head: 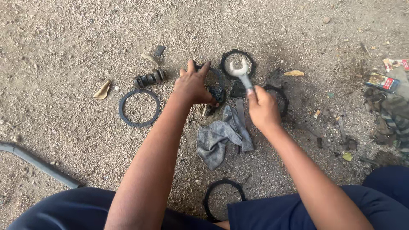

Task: The person manipulates metal rings and a mechanical hub using a wrench and a cloth rag while sitting on the ground.

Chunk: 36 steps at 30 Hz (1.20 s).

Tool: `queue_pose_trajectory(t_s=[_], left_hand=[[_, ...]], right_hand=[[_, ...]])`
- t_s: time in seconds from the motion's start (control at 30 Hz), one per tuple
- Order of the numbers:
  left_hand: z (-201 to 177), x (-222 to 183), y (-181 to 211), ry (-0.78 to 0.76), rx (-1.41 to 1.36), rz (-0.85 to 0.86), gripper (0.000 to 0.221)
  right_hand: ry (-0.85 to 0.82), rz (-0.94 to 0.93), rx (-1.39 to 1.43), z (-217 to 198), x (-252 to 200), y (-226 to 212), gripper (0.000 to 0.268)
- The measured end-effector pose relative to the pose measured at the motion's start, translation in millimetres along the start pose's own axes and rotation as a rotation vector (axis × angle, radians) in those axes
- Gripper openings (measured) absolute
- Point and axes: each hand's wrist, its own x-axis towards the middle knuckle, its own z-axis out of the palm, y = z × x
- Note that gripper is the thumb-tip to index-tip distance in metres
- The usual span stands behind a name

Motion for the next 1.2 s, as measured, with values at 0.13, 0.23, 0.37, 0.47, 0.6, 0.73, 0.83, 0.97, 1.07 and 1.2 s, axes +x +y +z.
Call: queue_pose_trajectory(t_s=[0.13,0.23,0.37,0.47,0.6,0.73,0.83,0.97,1.07,1.2], left_hand=[[-5.5,-3.5,4.6,-0.035,0.026,-0.017,0.137],[-4.6,-3.2,11.9,-0.069,0.037,-0.026,0.135],[4.6,1.8,-2.2,-0.072,0.023,-0.034,0.134],[13.7,12.7,-5.5,0.078,0.055,0.079,0.126],[26.6,25.2,-13.4,-0.050,-0.015,-0.048,0.128],[15.7,26.9,-6.7,-0.028,-0.038,-0.032,0.134],[19.6,3.6,-2.7,-0.070,-0.038,-0.050,0.134],[9.0,13.6,-4.4,0.023,-0.051,0.012,0.134],[8.8,1.0,-6.0,-0.040,-0.074,0.004,0.133],[-14.7,-8.4,3.2,0.009,0.009,0.001,0.130]], right_hand=[[0.157,0.077,0.329,16.3,-2.9,8.9,0.027],[-0.274,-0.041,-0.381,17.1,3.8,16.3,0.019],[-0.059,-0.207,-0.082,15.6,1.0,12.0,0.015],[-0.187,-0.060,-0.245,4.9,-5.7,0.0,0.016],[-0.212,-0.014,-0.257,9.2,-9.3,-13.2,0.019],[-0.137,0.110,-0.152,-0.7,-6.8,-27.2,0.022],[-0.243,-0.050,-0.422,-2.7,-23.0,-32.0,0.028],[-0.096,0.045,0.012,-1.0,3.9,-17.6,0.029],[-0.113,0.267,0.558,-5.7,11.5,1.4,0.034],[-0.076,0.119,0.244,-12.0,28.6,1.9,0.030]])
